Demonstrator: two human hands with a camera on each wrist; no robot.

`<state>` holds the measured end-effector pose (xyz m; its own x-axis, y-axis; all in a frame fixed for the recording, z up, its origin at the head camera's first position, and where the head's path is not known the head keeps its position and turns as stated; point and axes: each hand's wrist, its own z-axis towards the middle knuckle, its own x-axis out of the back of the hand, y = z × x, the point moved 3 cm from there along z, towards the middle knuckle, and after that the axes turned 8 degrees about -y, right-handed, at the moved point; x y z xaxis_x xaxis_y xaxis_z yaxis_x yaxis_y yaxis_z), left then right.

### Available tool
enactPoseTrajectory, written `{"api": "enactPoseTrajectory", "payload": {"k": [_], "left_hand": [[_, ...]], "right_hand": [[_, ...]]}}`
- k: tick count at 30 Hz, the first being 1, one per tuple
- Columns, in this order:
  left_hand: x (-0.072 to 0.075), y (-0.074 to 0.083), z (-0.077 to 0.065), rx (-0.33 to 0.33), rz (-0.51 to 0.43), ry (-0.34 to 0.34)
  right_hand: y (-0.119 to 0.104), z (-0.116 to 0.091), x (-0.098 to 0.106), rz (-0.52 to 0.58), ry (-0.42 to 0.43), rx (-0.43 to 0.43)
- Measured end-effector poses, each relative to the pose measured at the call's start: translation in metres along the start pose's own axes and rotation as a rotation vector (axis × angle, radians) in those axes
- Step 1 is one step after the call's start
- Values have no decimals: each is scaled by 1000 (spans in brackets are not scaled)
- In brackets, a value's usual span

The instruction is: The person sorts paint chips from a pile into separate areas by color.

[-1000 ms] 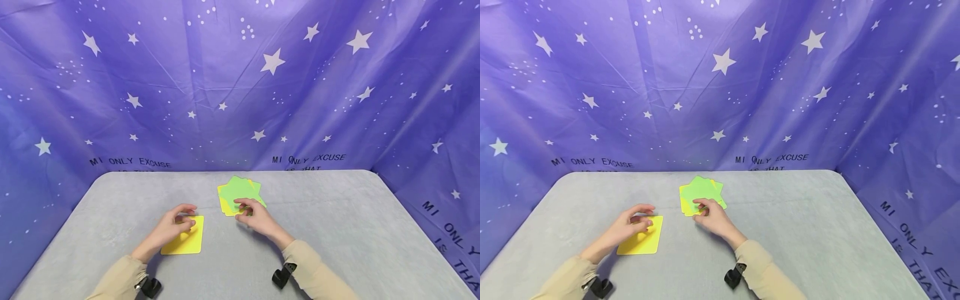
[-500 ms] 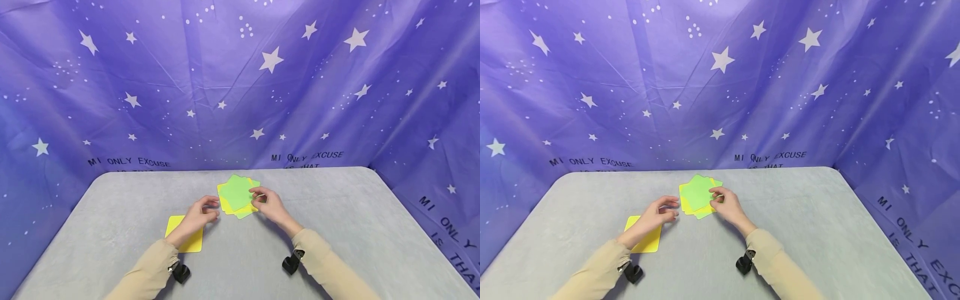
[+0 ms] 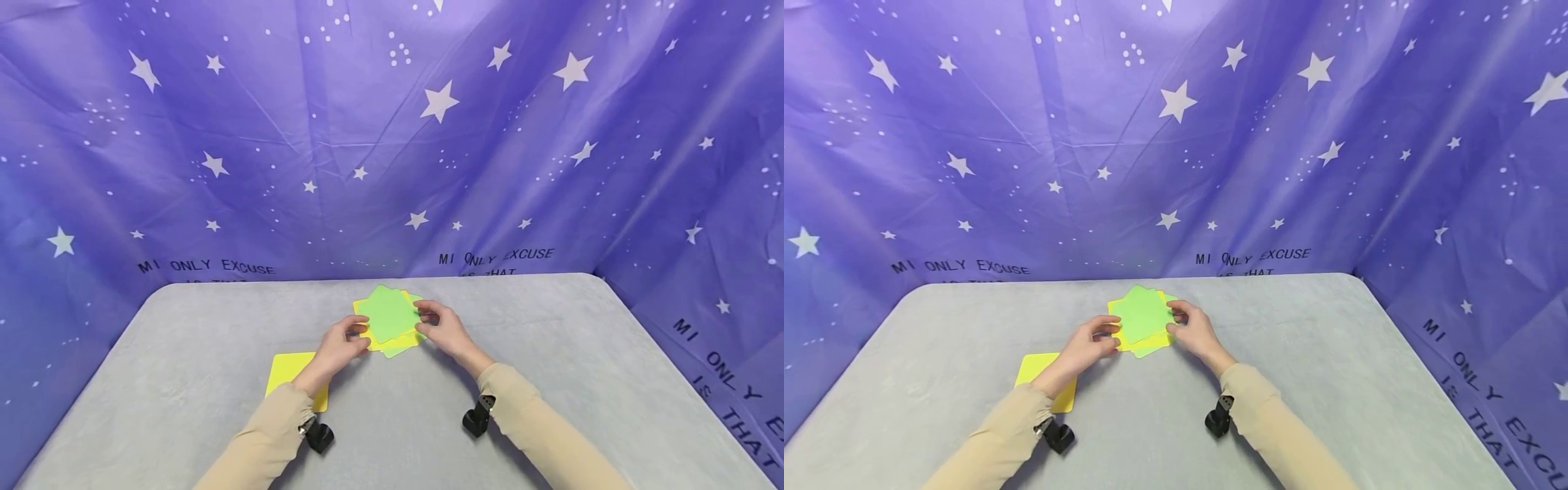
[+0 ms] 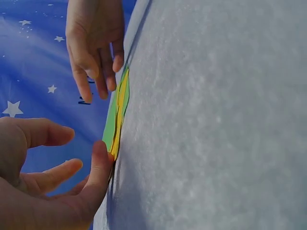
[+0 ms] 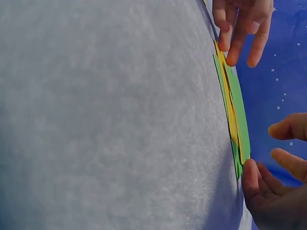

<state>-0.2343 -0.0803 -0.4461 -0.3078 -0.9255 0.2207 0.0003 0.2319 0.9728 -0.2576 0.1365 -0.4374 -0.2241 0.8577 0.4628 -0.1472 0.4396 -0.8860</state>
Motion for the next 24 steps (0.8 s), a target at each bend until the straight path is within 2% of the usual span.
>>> {"api": "enactPoseTrajectory", "payload": {"k": [7,10,14,17,20,24], "left_hand": [[-3,1,3,11,-27,8],[-5,1,3,22,-74,-3],[-8,1,3,34,-130,-21],[-10,1,5,42,-134,-12],[-10,1,8,44,-143,5],[-10,2,10,35,-159,18]], "right_hand": [[3,4,-2,28,-15,5],[-8,-1,-2,82,-51,17],[-9,-4,-2,124,-61,3],[0,1,-3,106,-26,-11],[1,3,-2,70,1,-28],[0,5,-1,26,-11,-36]]}}
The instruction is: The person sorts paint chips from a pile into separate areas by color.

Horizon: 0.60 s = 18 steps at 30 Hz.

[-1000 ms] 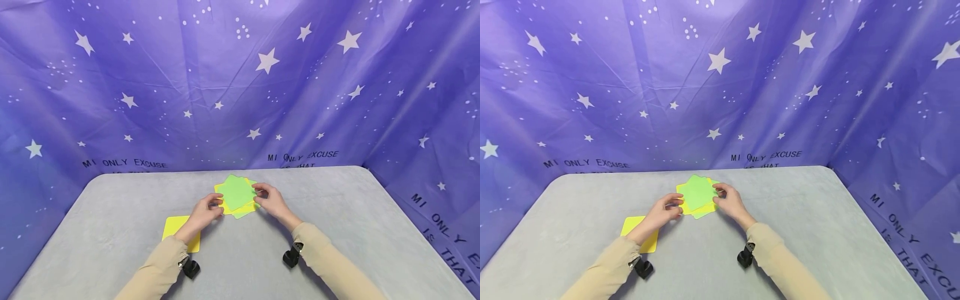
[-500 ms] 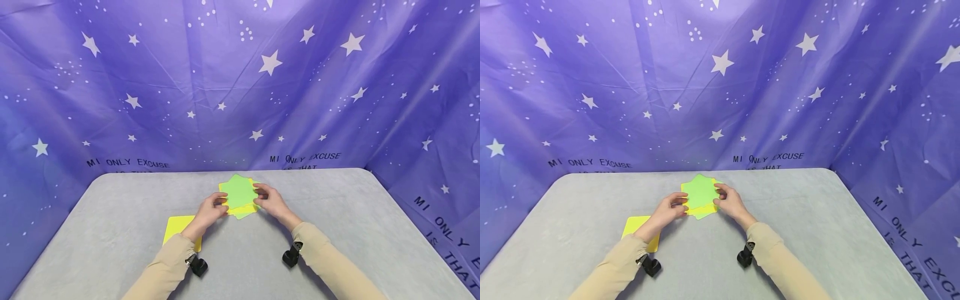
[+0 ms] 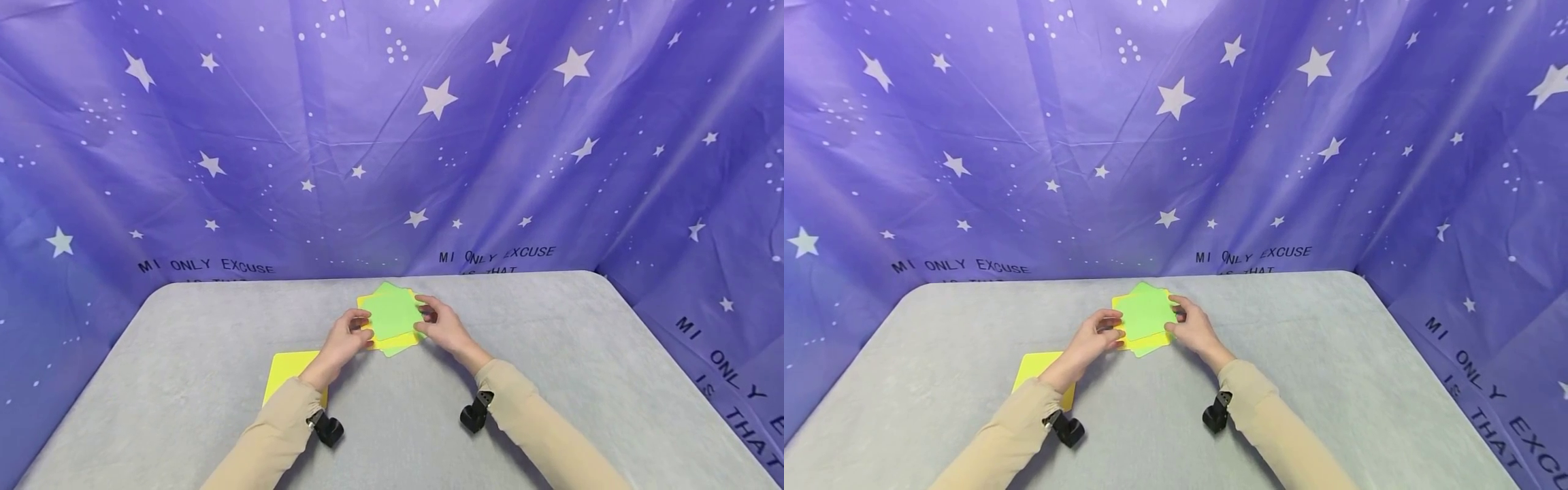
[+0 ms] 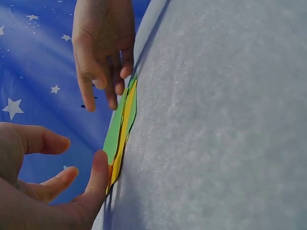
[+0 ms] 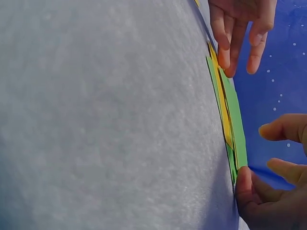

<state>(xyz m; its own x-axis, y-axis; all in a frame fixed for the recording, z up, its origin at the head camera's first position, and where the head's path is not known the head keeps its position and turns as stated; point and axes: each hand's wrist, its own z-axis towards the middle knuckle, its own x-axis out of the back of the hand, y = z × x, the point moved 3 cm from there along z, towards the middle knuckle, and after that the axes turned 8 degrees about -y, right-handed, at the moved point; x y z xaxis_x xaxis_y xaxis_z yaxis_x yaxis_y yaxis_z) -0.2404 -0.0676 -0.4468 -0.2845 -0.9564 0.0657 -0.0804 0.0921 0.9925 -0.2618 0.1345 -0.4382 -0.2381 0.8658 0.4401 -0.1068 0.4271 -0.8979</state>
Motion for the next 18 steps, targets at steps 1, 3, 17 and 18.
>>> {"api": "enactPoseTrajectory", "payload": {"k": [1,3,17,18], "left_hand": [[0,0,0,-2,-2,1],[-1,1,0,-17,-7,-4],[-8,1,-6,-13,-45,-27],[-8,1,-7,-11,-51,-29]], "right_hand": [[0,0,0,-6,-7,-2],[1,0,-1,-5,-20,-7],[1,-12,3,65,4,-53],[0,-14,3,75,-1,-59]]}}
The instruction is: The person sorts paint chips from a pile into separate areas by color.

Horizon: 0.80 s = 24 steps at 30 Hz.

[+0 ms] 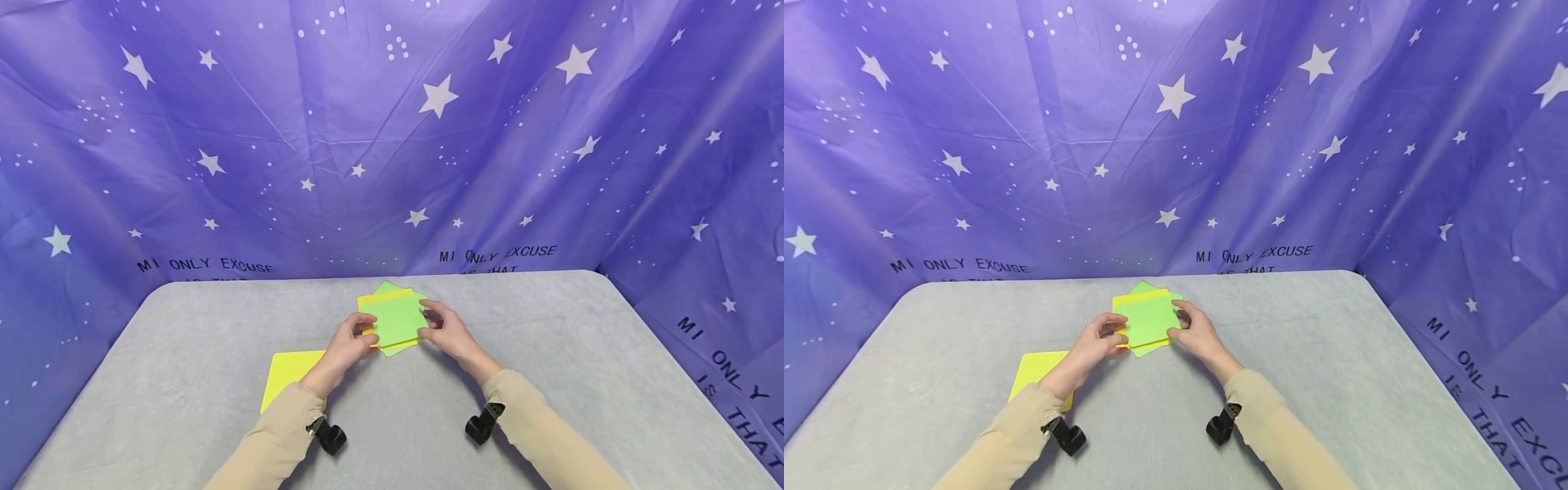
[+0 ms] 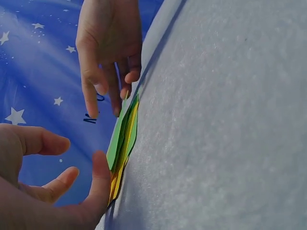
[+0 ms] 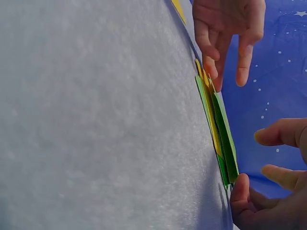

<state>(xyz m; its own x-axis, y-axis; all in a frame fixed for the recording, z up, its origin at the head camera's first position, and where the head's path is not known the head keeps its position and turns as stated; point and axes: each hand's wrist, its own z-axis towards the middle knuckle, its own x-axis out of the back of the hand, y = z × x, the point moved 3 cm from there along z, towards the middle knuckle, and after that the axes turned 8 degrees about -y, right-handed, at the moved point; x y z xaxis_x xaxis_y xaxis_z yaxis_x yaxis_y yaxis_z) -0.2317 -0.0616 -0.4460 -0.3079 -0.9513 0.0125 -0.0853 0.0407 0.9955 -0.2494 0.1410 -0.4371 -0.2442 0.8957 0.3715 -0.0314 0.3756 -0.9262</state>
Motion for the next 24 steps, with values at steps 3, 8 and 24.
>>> {"api": "enactPoseTrajectory", "payload": {"k": [3,8,24], "left_hand": [[0,0,-3,7,-22,-2],[-1,-2,-5,31,-77,-6],[-7,-10,-10,-14,-124,-30]], "right_hand": [[0,-4,0,31,-13,-17],[-1,-12,0,50,-10,-18],[5,-30,2,131,-37,-8]]}}
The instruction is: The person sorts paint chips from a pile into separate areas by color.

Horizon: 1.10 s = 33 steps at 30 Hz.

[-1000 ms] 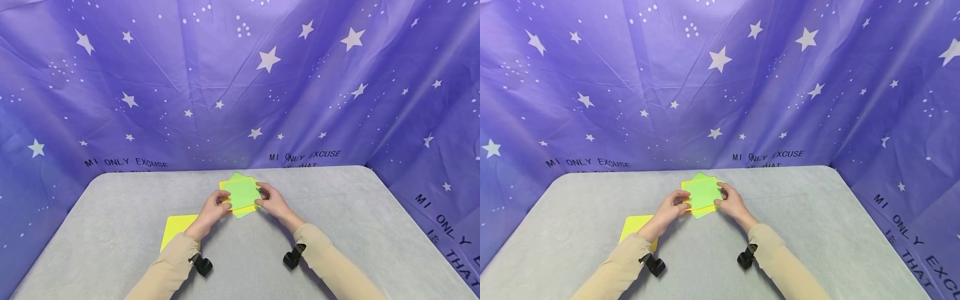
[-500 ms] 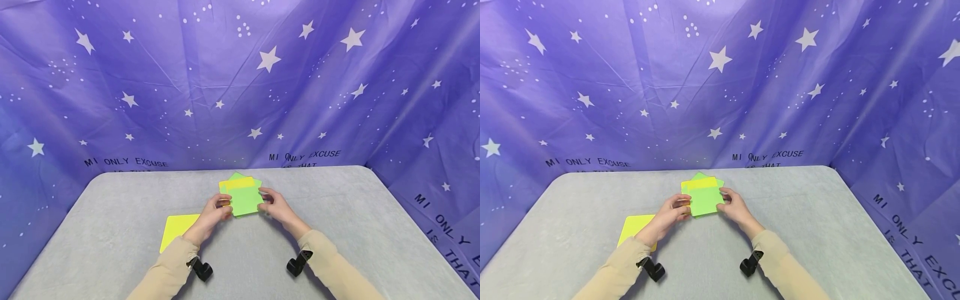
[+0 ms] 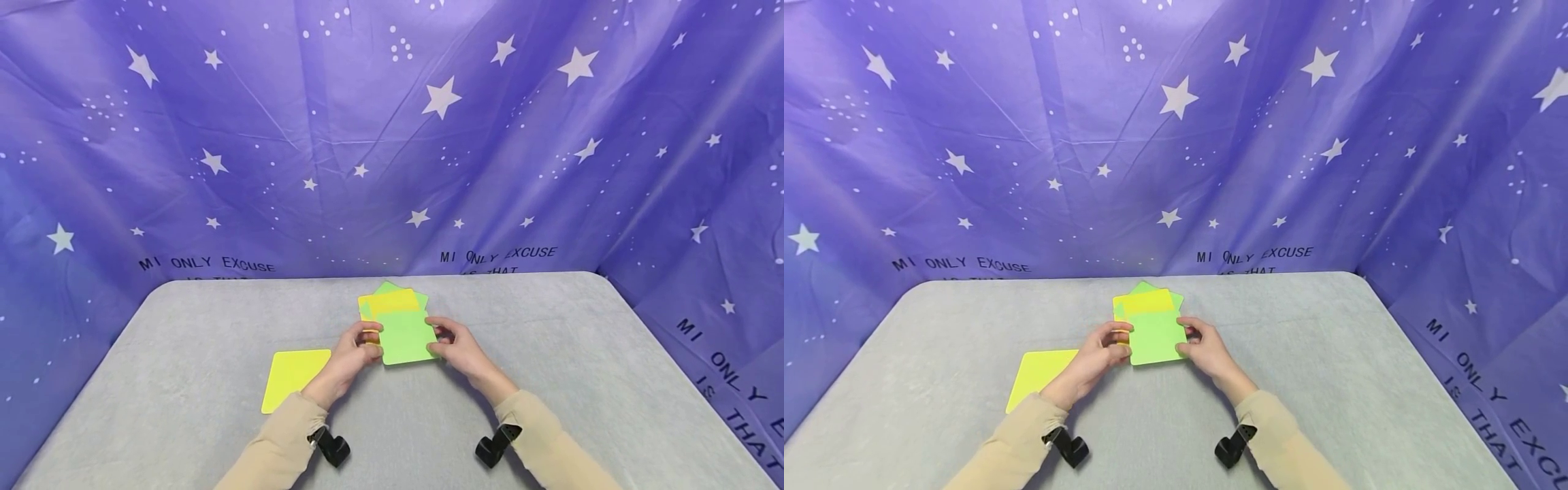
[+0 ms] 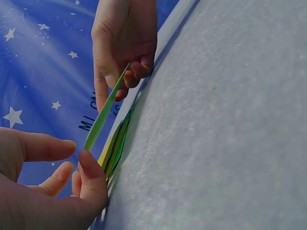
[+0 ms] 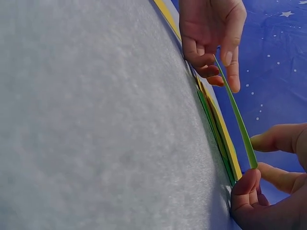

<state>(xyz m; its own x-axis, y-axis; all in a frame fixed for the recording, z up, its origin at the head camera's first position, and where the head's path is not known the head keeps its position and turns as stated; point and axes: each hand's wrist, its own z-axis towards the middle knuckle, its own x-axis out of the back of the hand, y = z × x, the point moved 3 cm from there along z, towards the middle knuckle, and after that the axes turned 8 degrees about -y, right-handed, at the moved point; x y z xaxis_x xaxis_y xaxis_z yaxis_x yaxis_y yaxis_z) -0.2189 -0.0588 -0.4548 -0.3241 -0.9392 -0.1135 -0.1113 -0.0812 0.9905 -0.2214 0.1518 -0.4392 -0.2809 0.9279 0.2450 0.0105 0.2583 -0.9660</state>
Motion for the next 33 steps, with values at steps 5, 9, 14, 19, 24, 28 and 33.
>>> {"api": "enactPoseTrajectory", "payload": {"k": [5,9,14,19,24,28,33], "left_hand": [[-3,-2,-2,-9,-4,-1],[-6,-5,-2,-3,-11,-27],[-12,-5,-3,-3,-20,-56],[-18,-6,-3,-18,6,-84],[-27,-6,-3,-38,9,-137],[-35,-7,-2,-44,-20,-155],[-45,-7,0,-43,-58,-171]], "right_hand": [[1,-7,1,28,-13,5],[3,-12,3,46,-17,-5],[5,-20,8,39,-14,-25],[8,-28,13,23,0,-22],[14,-33,22,13,-4,-16],[16,-39,30,27,-33,1],[20,-44,43,66,-48,20]]}}
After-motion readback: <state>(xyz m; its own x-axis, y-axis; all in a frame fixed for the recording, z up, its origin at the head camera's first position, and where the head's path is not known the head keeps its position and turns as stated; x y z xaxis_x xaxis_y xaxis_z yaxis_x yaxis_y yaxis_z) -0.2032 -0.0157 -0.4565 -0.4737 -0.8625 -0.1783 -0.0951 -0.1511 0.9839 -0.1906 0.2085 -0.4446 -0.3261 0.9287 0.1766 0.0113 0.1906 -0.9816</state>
